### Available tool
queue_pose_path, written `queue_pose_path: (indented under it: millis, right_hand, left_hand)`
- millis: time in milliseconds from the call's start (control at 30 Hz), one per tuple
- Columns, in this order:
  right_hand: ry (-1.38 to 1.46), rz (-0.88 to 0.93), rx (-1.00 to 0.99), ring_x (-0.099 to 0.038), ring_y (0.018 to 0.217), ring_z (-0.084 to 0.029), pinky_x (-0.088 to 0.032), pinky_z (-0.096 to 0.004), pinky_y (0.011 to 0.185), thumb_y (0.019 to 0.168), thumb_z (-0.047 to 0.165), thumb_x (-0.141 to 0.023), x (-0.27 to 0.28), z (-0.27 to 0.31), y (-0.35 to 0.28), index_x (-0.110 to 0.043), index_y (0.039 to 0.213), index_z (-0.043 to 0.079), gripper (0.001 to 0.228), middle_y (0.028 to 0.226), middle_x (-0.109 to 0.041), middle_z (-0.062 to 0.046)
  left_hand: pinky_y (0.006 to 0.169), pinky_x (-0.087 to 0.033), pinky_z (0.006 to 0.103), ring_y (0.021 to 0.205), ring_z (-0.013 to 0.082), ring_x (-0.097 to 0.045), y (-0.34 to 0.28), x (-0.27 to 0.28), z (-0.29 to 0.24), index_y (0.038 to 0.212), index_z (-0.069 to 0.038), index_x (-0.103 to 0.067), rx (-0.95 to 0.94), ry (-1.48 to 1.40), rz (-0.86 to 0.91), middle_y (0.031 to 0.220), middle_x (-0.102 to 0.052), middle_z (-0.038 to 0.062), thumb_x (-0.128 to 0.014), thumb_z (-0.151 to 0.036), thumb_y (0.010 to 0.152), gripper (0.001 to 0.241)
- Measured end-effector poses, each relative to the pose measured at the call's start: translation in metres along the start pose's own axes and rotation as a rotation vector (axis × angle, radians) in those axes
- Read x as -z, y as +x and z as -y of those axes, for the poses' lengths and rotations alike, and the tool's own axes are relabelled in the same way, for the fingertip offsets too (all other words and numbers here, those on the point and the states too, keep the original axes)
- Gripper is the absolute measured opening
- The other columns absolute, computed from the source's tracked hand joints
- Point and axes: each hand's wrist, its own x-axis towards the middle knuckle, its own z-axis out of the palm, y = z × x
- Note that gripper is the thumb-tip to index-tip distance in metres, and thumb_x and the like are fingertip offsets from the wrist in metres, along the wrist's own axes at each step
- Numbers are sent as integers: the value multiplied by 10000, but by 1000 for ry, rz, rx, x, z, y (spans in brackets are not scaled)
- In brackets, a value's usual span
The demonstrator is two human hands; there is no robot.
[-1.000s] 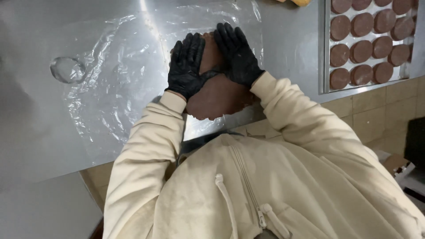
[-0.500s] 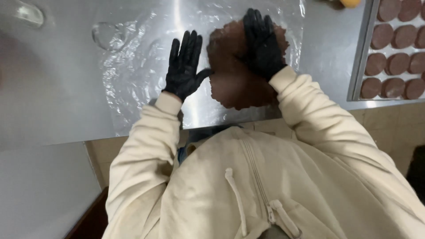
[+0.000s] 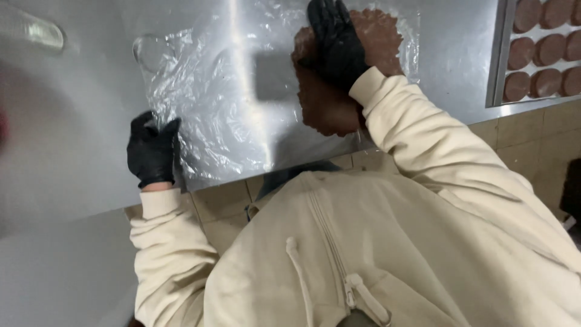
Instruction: Rolling out dough with a rolling pin and cutting out circular shapes using a cutter.
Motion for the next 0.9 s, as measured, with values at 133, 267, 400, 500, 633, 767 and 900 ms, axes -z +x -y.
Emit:
queue_pose_path:
  millis: [133,267,400,500,633,767,900]
  right_hand:
    - [-250,-61,113,-219,1627,-368,-154,-498,1333,1138,298,-621,-18,-27,11,-243,1654,-51,728,1754,-250,-228]
    - [363,-133,41,-319,1522,-423,-263,-473,1268,1111,252,-687,2,-54,-4,-381,1610,17,631,1641,-376,-218]
    - [816,-298,-363,-632,1254,-242,-484,-342,1092,1187,242,-601,-5,-118,-71,-625,1413,105,266,1356,-687,-90]
    - [888,-229,-461,-616,1059,-222,-491,-324,971,1145,261,-528,50,-127,-103,-666,1347,33,335,1191,-678,-103]
    - [1233,-331,-218,-553,1475,-223,-425,-361,1265,1208,238,-535,106,-102,-124,-526,1571,57,406,1569,-587,-90]
    - [1554,1,-306,-628,1361,-211,-504,-375,1160,1109,266,-548,76,-126,-143,-519,1507,80,440,1481,-608,-98]
    - [1502,-40,-473,-677,1179,-200,-549,-353,1043,1050,96,-661,30,-163,-150,-623,1386,10,348,1281,-697,-124]
  left_hand:
    - [707,-524,405,804,294,-712,21,4,25,1060,-43,-760,-243,117,248,940,-746,121,-907,-381,905,400]
    - [603,-478,234,637,60,-589,10,42,-76,1386,-38,-610,71,-584,586,762,-653,0,-779,-160,953,481]
    - [616,-487,218,594,54,-569,-17,33,-140,1664,-86,-325,-363,-430,610,659,-625,6,-758,-109,955,831]
    - [593,-520,286,578,131,-645,-44,-11,-218,1673,-133,-154,-339,-288,709,646,-671,31,-775,-228,933,971]
    - [635,-569,401,728,291,-731,-61,-167,-258,1675,-134,-81,-645,-216,610,836,-749,112,-782,-286,886,1066]
    - [628,-551,482,764,375,-720,-97,-268,-320,1641,-82,30,-616,-72,629,909,-752,197,-715,-394,949,1063]
    - [626,-575,459,768,356,-732,-127,-303,-350,1601,-11,67,-669,-198,622,908,-754,191,-668,-506,997,1072]
